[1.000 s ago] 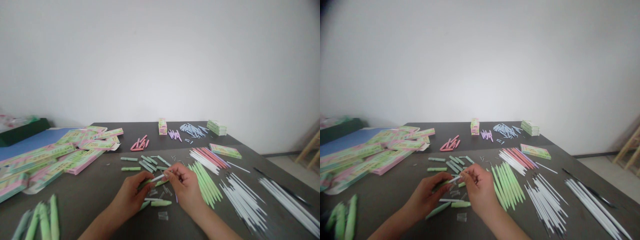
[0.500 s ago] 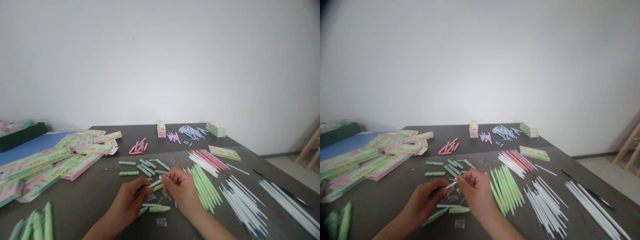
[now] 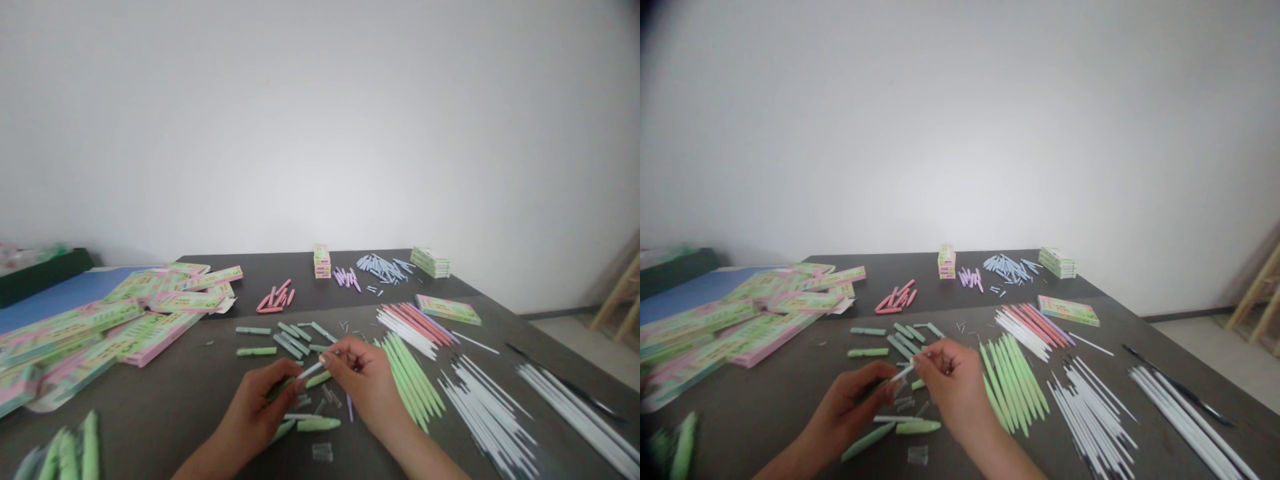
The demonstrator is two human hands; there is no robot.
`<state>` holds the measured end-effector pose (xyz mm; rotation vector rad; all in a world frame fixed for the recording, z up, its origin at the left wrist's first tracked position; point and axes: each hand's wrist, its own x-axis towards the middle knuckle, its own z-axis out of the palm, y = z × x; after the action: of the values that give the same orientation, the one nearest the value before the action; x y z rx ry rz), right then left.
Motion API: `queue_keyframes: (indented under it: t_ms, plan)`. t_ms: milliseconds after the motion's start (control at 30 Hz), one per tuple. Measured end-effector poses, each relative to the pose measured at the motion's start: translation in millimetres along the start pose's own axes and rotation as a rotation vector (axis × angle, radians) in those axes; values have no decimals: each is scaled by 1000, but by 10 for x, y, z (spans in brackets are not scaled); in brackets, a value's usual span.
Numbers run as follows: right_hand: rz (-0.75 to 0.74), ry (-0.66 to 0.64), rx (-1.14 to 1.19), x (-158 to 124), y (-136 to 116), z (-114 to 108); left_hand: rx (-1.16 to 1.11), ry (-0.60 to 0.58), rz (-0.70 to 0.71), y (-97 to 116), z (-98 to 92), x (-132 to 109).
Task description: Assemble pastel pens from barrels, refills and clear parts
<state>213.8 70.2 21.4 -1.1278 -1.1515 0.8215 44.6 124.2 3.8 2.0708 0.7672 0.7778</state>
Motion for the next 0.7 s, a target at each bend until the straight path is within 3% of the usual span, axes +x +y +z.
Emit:
queue_keyframes:
  t_ms: [433, 533, 700]
  plan:
    - [45, -119, -16, 118, 7, -165, -170, 66, -47, -10, -44, 29]
    - [23, -164, -229, 177, 125, -229, -212, 89, -87, -26, -54, 38]
    - [-48, -223, -896, 196, 328, -275, -209, 118, -141, -85, -111, 77]
